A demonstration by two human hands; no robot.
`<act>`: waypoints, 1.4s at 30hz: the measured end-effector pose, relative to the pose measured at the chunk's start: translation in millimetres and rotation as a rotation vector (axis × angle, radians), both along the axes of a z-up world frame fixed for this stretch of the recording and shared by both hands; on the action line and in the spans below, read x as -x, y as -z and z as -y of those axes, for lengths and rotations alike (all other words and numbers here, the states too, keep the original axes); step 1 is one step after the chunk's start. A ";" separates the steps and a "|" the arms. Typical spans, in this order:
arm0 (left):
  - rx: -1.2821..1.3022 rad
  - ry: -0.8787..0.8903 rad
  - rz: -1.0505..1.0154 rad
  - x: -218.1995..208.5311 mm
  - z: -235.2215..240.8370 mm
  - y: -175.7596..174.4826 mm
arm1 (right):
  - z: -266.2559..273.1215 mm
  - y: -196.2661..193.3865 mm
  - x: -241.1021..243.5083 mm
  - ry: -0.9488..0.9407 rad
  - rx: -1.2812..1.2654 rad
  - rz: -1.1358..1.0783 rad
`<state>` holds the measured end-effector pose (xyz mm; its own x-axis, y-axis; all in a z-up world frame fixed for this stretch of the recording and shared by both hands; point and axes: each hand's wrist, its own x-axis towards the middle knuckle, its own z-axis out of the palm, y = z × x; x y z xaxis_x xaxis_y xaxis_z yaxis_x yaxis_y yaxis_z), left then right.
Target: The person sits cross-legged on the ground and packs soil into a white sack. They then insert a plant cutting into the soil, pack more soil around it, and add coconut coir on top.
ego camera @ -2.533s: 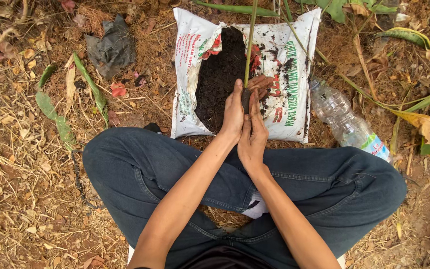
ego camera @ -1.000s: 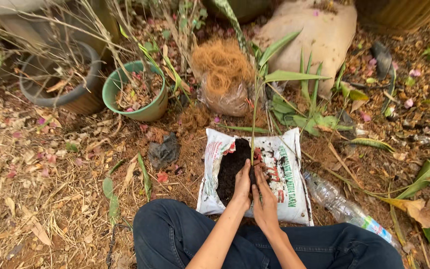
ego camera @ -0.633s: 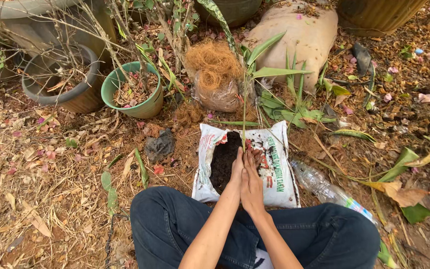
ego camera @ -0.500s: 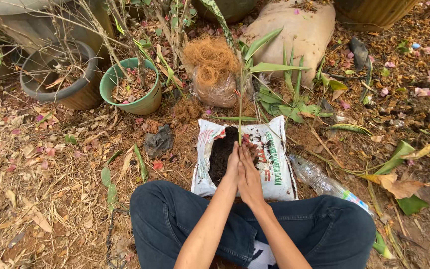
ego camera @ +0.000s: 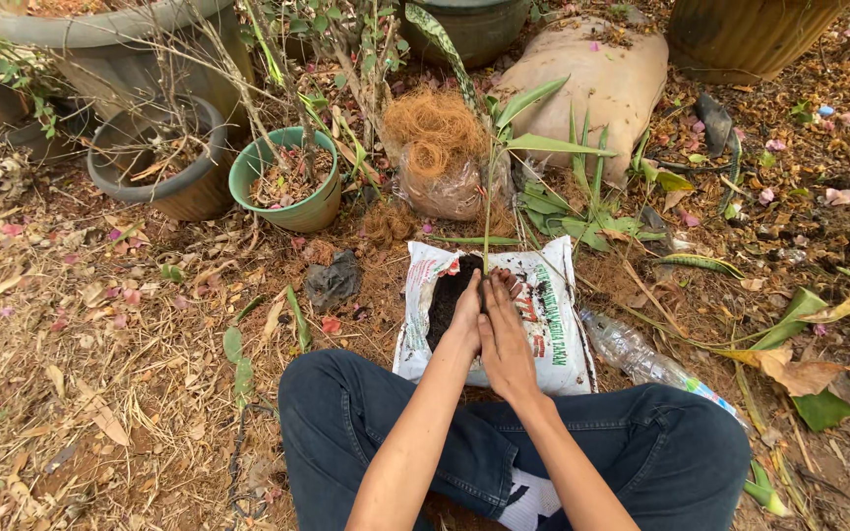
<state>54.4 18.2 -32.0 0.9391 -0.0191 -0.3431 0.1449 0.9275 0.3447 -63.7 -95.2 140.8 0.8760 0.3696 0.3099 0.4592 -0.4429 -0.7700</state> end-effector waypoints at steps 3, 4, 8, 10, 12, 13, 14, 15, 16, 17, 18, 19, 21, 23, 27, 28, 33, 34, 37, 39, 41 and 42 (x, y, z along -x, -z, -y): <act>-0.039 0.036 0.117 0.6 7.5 -26.4 | 0.4 -7.8 3.0 0.080 -0.050 0.208; -0.003 0.007 0.135 -2.3 13.0 -35.9 | -0.6 -9.8 4.2 0.083 -0.079 0.184; 0.004 -0.053 0.177 -6.4 29.2 -75.8 | -1.4 -19.1 6.4 0.099 -0.139 0.131; -0.063 -0.066 0.175 -0.2 31.6 -97.4 | 2.1 -25.6 3.8 0.077 -0.145 0.136; -0.137 -0.082 0.163 12.0 30.4 -118.9 | 8.4 -32.1 3.9 0.033 -0.162 0.152; -0.169 -0.080 0.195 18.2 29.1 -129.3 | 11.1 -35.5 3.9 0.022 -0.175 0.164; -0.200 -0.078 0.227 24.0 27.4 -138.6 | 14.1 -38.6 3.9 0.011 -0.188 0.176; -0.231 -0.075 0.257 29.8 25.9 -145.4 | 17.4 -40.4 5.0 -0.001 -0.200 0.186; -0.230 -0.079 0.274 31.6 22.8 -151.1 | 19.7 -41.4 5.1 0.059 -0.241 0.204; -0.226 -0.086 0.284 32.4 19.1 -153.4 | 21.4 -40.8 5.8 0.116 -0.278 0.216; -0.222 -0.094 0.294 32.2 16.3 -152.8 | 21.7 -39.4 5.8 0.173 -0.316 0.228; -0.155 -0.092 0.252 31.7 12.4 -149.8 | 19.5 -37.6 5.0 0.167 -0.329 0.242; -0.024 -0.088 0.169 29.2 4.9 -136.1 | 12.7 -31.8 3.0 0.157 -0.357 0.270; -0.049 -0.015 0.079 31.4 -0.5 -111.3 | 3.3 -22.2 4.2 0.026 -0.228 0.199; -0.032 -0.025 0.141 35.3 0.6 -53.9 | -12.5 0.5 8.4 -0.053 0.020 0.015; -0.032 -0.024 0.109 36.1 -3.2 -42.9 | -13.6 5.2 8.7 -0.037 0.006 0.058; -0.030 -0.004 0.001 37.7 -12.1 -18.7 | -18.4 30.7 14.4 -0.042 0.017 0.064; -0.052 -0.002 -0.056 40.5 -15.7 -20.3 | -18.3 33.1 11.7 -0.057 -0.011 0.033; -0.202 0.038 -0.141 52.9 -36.6 -31.3 | -17.3 33.1 -5.3 -0.044 -0.125 -0.044; -0.410 0.094 -0.090 61.2 -48.6 -38.2 | -13.9 28.9 -22.2 0.025 -0.234 -0.081; -0.515 0.107 -0.065 63.9 -51.0 -42.9 | -11.9 22.5 -50.5 0.063 -0.207 -0.047; -0.569 0.114 -0.052 63.2 -51.3 -45.0 | -13.2 18.6 -68.1 0.082 -0.195 -0.029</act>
